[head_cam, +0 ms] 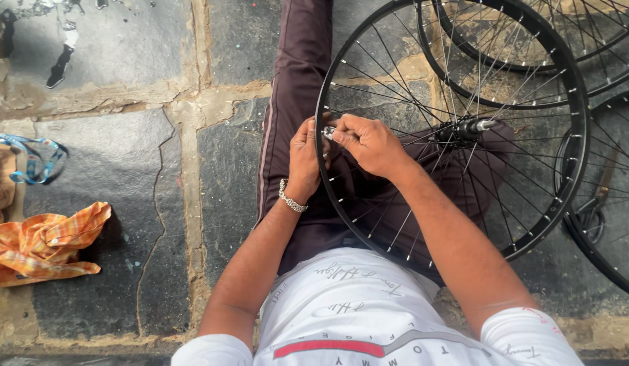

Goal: The person sits on a paved surface and uses a spoke wrench to tighten the nipples on a bicycle wheel. They systematically rotate the wheel and adjust the tension of the spokes to true the wheel.

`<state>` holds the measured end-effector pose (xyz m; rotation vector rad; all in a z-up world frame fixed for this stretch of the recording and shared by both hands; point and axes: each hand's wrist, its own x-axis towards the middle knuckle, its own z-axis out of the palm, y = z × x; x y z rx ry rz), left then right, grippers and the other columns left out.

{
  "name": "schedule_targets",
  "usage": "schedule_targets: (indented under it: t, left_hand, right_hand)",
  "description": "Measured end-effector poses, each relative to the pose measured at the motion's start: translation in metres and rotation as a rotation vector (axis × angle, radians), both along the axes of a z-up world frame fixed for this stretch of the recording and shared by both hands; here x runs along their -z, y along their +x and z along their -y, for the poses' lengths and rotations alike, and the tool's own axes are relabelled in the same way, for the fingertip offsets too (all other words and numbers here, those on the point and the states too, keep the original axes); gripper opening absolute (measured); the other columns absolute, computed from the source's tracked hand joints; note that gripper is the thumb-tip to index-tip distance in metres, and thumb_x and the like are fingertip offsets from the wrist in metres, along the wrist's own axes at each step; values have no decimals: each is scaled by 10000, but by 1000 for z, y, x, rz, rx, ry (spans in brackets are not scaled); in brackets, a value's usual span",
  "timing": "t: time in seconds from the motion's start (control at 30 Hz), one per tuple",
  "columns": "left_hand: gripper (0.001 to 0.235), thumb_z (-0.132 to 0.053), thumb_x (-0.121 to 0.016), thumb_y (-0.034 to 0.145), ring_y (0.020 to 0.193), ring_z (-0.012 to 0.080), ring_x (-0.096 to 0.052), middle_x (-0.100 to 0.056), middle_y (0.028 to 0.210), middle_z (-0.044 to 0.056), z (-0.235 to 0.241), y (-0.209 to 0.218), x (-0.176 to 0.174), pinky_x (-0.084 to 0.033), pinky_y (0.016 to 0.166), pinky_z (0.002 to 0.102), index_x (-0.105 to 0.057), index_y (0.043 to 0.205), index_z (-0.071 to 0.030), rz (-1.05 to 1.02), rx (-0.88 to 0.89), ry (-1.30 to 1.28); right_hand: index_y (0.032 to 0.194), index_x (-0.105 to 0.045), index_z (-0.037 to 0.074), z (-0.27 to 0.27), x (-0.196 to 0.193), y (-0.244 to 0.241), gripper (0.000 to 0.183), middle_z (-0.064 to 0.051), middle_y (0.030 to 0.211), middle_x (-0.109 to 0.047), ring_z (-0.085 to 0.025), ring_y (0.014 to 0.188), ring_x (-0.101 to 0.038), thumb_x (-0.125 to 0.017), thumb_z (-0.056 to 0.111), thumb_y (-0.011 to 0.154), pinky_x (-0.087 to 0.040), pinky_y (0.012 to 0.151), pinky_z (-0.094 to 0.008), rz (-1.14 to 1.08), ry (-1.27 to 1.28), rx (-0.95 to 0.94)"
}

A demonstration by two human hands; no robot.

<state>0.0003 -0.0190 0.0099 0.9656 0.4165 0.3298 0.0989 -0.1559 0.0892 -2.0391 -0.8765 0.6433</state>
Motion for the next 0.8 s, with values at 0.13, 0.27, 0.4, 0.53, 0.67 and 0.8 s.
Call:
schedule_targets:
  t: [0.13,0.27,0.4,0.53,0.67,0.8]
  left_hand:
    - [382,-329,-464,1115,478,24,-439,-530,662,-57,-1,3,-1,-377,417,206,-638,1298,-43,-14,-13,-63]
    - [387,-334,-453,1122,496,24,-455,-585,707,-42,0,3,-2,-374,423,202,-643,1289,-42,-58,-37,-16]
    - [400,-359,-453,1102,469,27,-455,-588,679,-38,-1,3,-2,-399,414,211,-646,1299,-68,-55,-18,39]
    - [405,-366,-459,1101,467,18,-441,-594,677,-42,-2,4,-6,-376,407,204,-641,1302,-65,-54,-5,41]
    - [399,-360,-464,1104,478,15,-443,-584,682,-51,-1,2,-8,-375,416,200,-636,1316,-70,-11,0,26]
    - [407,-360,-457,1095,490,21,-453,-604,726,-47,0,2,-7,-387,420,209,-632,1307,-61,-31,-4,10]
  right_hand:
    - [1021,-652,55,-5,-10,-4,233,-69,1037,-757,-206,780,-740,-749,230,901,-550,702,-342,58,193,50]
    - [1091,-655,37,-13,-12,-10,324,-110,946,-742,-264,767,-721,-743,175,812,-545,691,-386,157,102,119]
    - [948,-708,55,-23,-2,-14,214,-152,933,-750,-380,861,-712,-703,264,905,-535,780,-508,388,-222,112]
    - [966,-740,88,-28,6,-3,311,-177,953,-747,-395,943,-701,-664,383,904,-529,871,-513,243,-429,60]
    - [1023,-723,81,-16,9,6,385,-152,984,-755,-351,963,-697,-723,419,840,-523,851,-477,162,-305,-16]
    - [1097,-675,59,-8,9,11,356,-86,985,-765,-207,913,-739,-740,315,858,-558,824,-349,-140,-27,49]
